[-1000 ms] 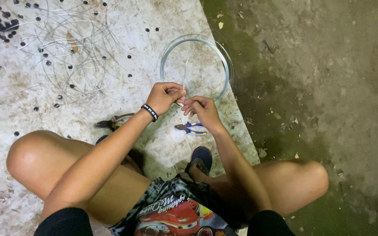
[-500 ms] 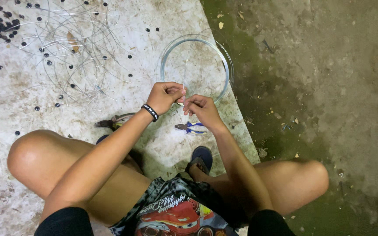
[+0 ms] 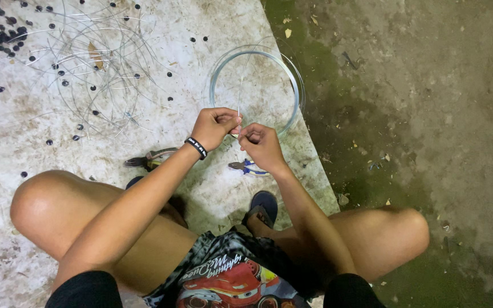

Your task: The person sits on the floor and repeatedly picks up thin wire segments, bends them into loops, and secures them to a circular wire frame using pliers. The person uses both hands to manipulate the wire and the tool to complete the assembly.

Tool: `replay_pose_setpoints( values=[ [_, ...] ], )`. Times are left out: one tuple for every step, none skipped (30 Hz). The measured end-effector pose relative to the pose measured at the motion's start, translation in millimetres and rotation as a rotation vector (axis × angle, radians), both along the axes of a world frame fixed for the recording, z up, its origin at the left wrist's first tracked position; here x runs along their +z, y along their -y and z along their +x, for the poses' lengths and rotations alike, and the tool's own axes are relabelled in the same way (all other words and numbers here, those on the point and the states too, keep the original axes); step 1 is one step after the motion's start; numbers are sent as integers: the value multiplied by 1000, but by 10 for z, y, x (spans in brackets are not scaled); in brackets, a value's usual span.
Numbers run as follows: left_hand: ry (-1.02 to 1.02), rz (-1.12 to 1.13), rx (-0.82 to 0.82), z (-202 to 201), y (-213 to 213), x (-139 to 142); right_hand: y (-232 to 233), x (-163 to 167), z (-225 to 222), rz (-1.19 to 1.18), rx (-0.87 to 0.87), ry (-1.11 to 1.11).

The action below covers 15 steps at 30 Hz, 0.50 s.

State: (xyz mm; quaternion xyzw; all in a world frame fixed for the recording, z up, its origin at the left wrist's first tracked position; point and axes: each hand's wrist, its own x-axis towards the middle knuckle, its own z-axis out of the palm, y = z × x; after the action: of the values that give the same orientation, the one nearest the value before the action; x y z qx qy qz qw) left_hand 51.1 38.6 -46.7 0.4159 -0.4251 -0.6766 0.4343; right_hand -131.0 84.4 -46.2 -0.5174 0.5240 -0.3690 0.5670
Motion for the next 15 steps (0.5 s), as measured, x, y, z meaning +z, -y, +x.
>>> replay_pose_setpoints(
  values=[
    [-2, -1, -1, 5, 2, 3, 6, -1, 1, -12, 9, 21],
    [-4, 0, -3, 8, -1, 5, 13, -6, 3, -23, 17, 42],
    [10, 2, -5, 6, 4, 10, 24, -11, 4, -35, 27, 63],
    [23, 3, -6, 5, 10, 16, 31, -17, 9, -44, 30, 77],
    [36, 6, -7, 3, 10, 22, 31, -25, 16, -51, 32, 91],
    [34, 4, -9, 3, 17, 27, 34, -32, 22, -59, 34, 105],
    [33, 2, -11, 0, 25, 34, 34, -37, 26, -56, 24, 112],
    [31, 2, -14, 1, 27, 39, 28, -43, 34, -52, 13, 119],
    [22, 6, -20, 5, 34, 43, 25, -43, 43, -48, 2, 127],
    [13, 10, -24, 15, 45, 48, 23, -46, 52, -47, -4, 133],
    [4, 15, -29, 15, 50, 53, 12, -52, 53, -45, -11, 139],
    [-10, 25, -24, 14, 61, 57, 6, -59, 57, -44, -17, 145],
    [-24, 36, -21, 12, 72, 63, 0, -64, 64, -45, -22, 134],
    [-38, 48, -17, 10, 79, 66, -13, -69, 71, -43, -28, 122],
    [-37, 48, -11, 2, 94, 71, -22, -74, 75, -43, -32, 110]
  ],
)
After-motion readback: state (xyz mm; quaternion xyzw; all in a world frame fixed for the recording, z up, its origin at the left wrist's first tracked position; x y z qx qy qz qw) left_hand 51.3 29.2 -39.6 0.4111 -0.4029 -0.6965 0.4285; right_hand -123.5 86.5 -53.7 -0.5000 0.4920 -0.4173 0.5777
